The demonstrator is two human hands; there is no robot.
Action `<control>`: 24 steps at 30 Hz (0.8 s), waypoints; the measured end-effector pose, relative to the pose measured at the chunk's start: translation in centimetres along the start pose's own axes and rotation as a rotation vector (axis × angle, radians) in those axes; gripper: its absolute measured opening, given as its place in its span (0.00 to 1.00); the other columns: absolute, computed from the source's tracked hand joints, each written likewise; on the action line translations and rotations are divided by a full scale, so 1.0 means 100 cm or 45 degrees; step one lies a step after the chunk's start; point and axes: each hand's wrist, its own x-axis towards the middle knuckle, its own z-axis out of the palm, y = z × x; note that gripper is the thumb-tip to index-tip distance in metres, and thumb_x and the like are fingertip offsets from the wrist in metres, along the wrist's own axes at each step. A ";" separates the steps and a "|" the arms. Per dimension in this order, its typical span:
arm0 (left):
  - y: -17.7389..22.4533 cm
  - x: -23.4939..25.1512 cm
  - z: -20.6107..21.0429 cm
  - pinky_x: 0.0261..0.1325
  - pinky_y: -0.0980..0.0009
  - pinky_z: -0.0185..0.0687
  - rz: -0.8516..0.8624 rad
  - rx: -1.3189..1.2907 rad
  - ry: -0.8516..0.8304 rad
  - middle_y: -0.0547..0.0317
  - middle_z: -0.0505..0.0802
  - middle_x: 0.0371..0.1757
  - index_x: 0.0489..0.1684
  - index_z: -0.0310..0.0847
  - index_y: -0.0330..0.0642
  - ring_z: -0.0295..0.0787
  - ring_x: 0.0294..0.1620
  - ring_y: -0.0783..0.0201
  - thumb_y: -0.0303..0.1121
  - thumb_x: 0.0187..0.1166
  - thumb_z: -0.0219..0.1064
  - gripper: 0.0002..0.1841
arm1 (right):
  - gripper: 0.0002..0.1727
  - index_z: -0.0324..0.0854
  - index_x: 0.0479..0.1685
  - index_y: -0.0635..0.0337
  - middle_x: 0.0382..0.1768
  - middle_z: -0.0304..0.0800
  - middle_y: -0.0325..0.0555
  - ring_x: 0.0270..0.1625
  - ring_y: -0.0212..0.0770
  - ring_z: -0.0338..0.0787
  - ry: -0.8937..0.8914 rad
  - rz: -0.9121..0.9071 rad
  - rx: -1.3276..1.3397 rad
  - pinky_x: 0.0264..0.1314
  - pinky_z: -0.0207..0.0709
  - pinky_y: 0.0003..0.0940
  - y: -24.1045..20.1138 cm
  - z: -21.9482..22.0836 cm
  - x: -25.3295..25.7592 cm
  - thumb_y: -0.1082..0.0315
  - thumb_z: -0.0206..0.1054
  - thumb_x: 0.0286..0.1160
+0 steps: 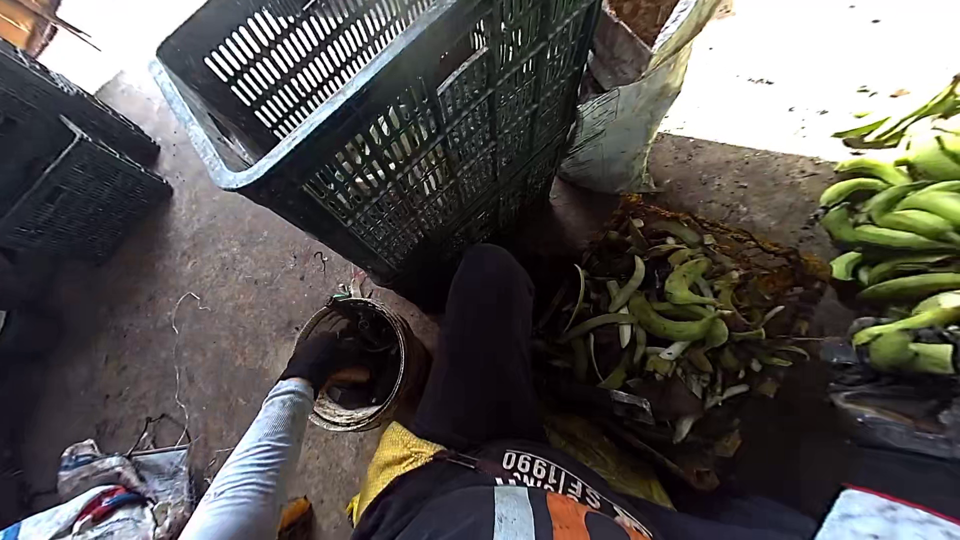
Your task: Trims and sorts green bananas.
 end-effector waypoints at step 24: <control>0.000 -0.070 -0.075 0.39 0.63 0.91 0.706 -0.979 0.303 0.55 0.90 0.43 0.60 0.76 0.29 0.89 0.33 0.68 0.35 0.85 0.60 0.17 | 0.14 0.79 0.61 0.48 0.48 0.91 0.39 0.43 0.34 0.91 0.097 -0.003 -0.436 0.41 0.87 0.30 -0.070 0.091 -0.039 0.55 0.56 0.87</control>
